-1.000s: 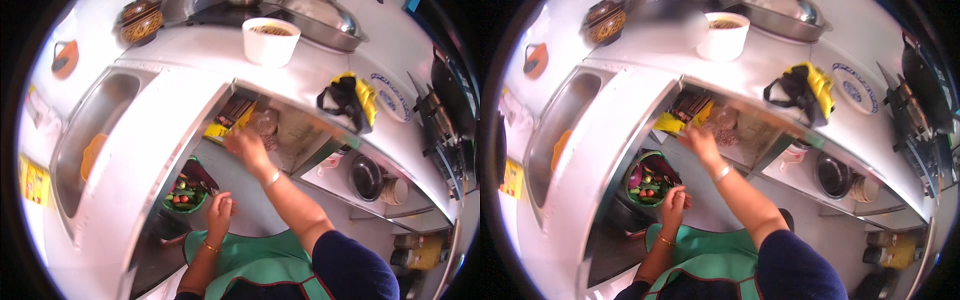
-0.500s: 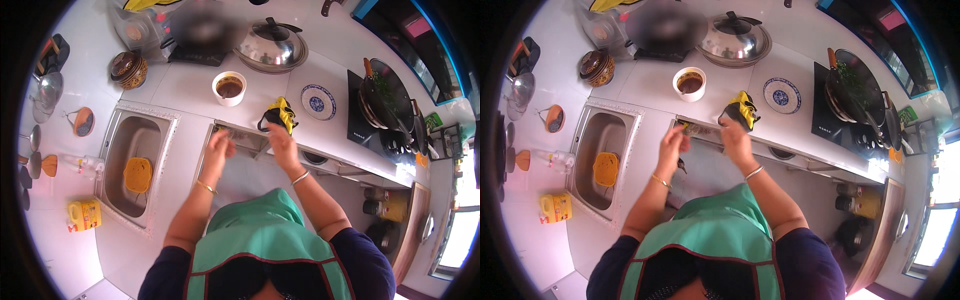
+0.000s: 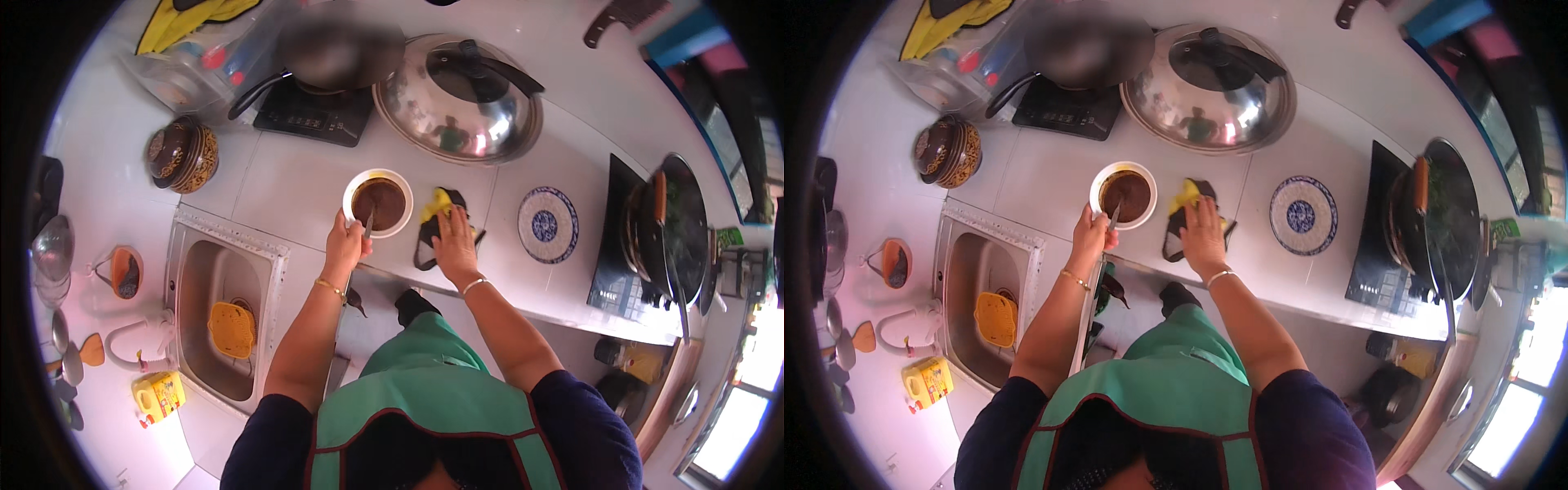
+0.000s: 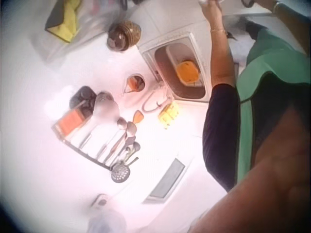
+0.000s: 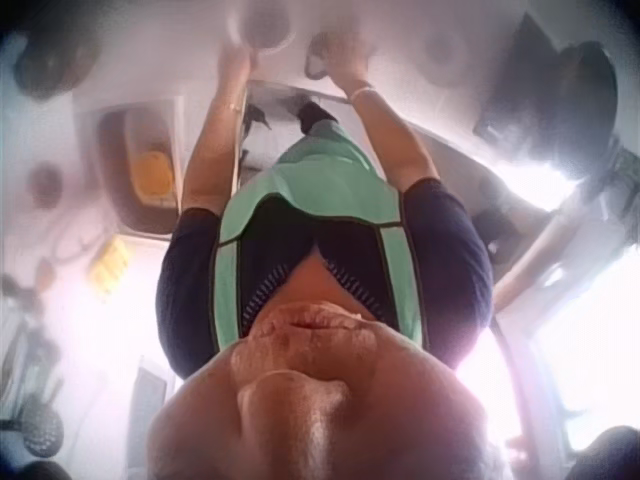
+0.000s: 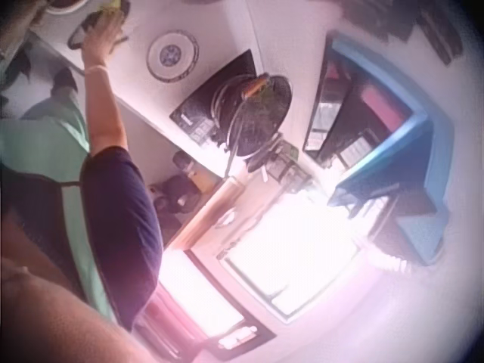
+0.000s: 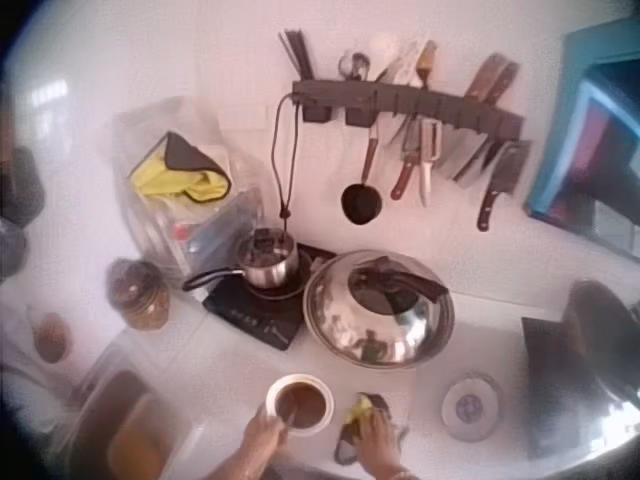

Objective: The person stir-fries greens in a wok using a spatula, transfers the cooked vegetables into a bowl, and then places the empty wok into the sink.

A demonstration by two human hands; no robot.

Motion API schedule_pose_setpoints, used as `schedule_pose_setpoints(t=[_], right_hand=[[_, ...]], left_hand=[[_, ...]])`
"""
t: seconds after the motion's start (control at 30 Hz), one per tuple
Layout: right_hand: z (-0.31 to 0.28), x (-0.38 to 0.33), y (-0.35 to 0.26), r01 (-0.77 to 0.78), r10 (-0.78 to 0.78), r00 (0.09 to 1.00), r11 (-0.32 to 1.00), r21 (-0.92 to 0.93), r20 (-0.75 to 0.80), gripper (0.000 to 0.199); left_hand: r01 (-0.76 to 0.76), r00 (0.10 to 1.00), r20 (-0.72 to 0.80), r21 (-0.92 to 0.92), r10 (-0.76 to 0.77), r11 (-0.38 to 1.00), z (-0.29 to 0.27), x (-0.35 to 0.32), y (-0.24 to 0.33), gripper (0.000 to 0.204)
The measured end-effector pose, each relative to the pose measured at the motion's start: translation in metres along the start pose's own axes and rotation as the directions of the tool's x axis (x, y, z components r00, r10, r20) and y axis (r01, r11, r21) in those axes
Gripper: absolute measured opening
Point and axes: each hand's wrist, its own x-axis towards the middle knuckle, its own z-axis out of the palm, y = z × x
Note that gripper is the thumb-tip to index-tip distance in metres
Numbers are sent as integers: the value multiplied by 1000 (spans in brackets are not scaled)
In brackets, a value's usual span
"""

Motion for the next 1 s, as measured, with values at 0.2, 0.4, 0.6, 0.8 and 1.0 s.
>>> schedule_pose_setpoints(t=[0.2,0.4,0.6,0.8,1.0], right_hand=[[25,117,-30,238,-231,969,967,86,-88,52],[41,165,-67,338,-313,941,875,347,-127,34],[-31,172,-90,9,-159,984,512,859,84,27],[-34,185,-153,294,-633,721,648,703,282,23],[-22,178,-165,654,-782,540,622,430,312,24]], left_hand=[[-79,988,-133,-1,78,997,-17,0,12,44],[-73,973,-215,79,88,994,-67,-8,15,46],[-55,995,-76,71,60,996,-85,-9,-7,46],[-169,984,127,398,128,902,-81,-3,22,50],[-190,980,132,417,147,889,-83,-3,15,52]])
